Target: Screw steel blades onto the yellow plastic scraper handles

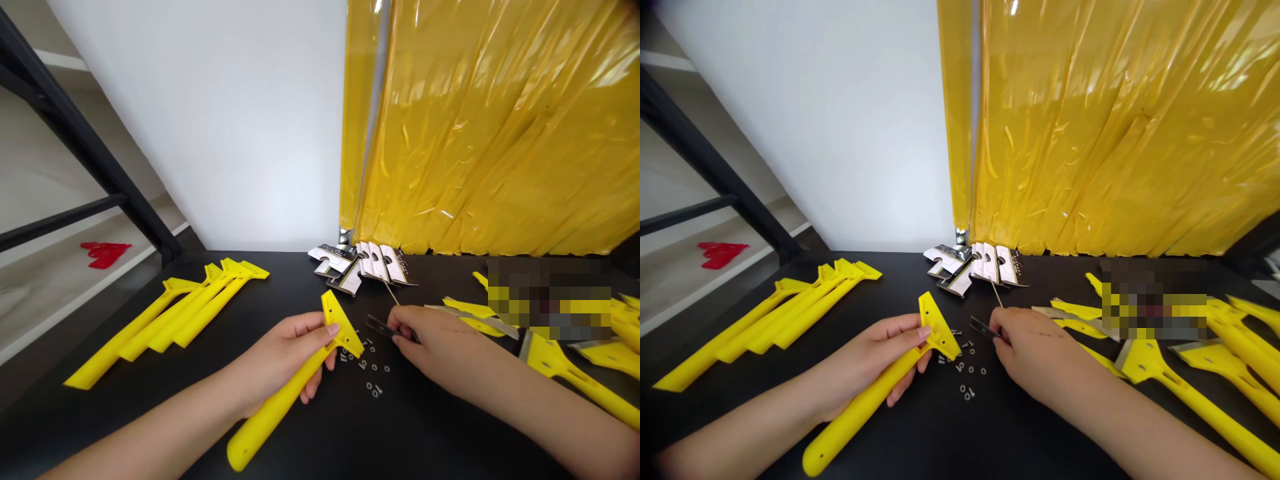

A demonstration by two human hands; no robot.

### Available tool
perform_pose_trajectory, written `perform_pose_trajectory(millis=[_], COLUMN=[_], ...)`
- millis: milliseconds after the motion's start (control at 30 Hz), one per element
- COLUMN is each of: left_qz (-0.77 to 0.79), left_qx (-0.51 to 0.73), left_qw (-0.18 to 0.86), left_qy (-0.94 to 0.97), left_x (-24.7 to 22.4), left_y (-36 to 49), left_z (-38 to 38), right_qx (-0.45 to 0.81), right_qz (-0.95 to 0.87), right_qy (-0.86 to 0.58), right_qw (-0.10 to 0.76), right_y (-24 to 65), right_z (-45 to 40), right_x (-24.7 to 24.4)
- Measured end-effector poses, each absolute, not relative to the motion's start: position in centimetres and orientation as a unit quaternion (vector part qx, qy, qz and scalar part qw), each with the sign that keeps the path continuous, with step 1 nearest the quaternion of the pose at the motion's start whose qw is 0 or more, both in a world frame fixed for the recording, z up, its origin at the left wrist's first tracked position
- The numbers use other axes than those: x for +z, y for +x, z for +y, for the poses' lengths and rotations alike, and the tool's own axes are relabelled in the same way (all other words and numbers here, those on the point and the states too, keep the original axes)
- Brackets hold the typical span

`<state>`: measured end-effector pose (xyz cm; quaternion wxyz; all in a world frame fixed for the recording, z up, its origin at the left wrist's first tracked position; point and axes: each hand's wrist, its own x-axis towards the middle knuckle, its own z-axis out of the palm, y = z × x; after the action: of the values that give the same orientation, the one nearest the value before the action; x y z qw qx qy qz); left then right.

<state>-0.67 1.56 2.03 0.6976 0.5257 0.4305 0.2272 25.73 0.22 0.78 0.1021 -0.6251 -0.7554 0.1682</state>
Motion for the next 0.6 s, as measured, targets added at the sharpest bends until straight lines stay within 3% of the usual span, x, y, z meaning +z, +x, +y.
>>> perform_pose_trajectory(millis=[133, 300, 433, 600], left_qz=[0.408, 0.376, 0.374, 0.392], left_qx=[0.233, 0.202, 0.16, 0.118], left_qw=[0.716, 0.757, 0.746, 0.713], left_qy=[0.516, 0.495, 0.528, 0.569], left_x=[2.3, 3.1, 3.2, 2.9], left_y=[-0.5, -0.1, -0.2, -0.6], left_z=[1.1, 0.1, -0.3, -0.4], right_qx=[0.305, 0.529, 0.6, 0.578], right_qz=[-0.706, -0.626, -0.598, -0.618], right_qy=[-0.612, -0.487, -0.441, -0.464], right_qw=[0.182, 0.302, 0.297, 0.262], right_y=[24.9, 23.8, 23.4, 23.2], right_z=[-0.3, -1.0, -1.1, -1.1], right_x=[2.9, 2.9, 2.2, 2.8])
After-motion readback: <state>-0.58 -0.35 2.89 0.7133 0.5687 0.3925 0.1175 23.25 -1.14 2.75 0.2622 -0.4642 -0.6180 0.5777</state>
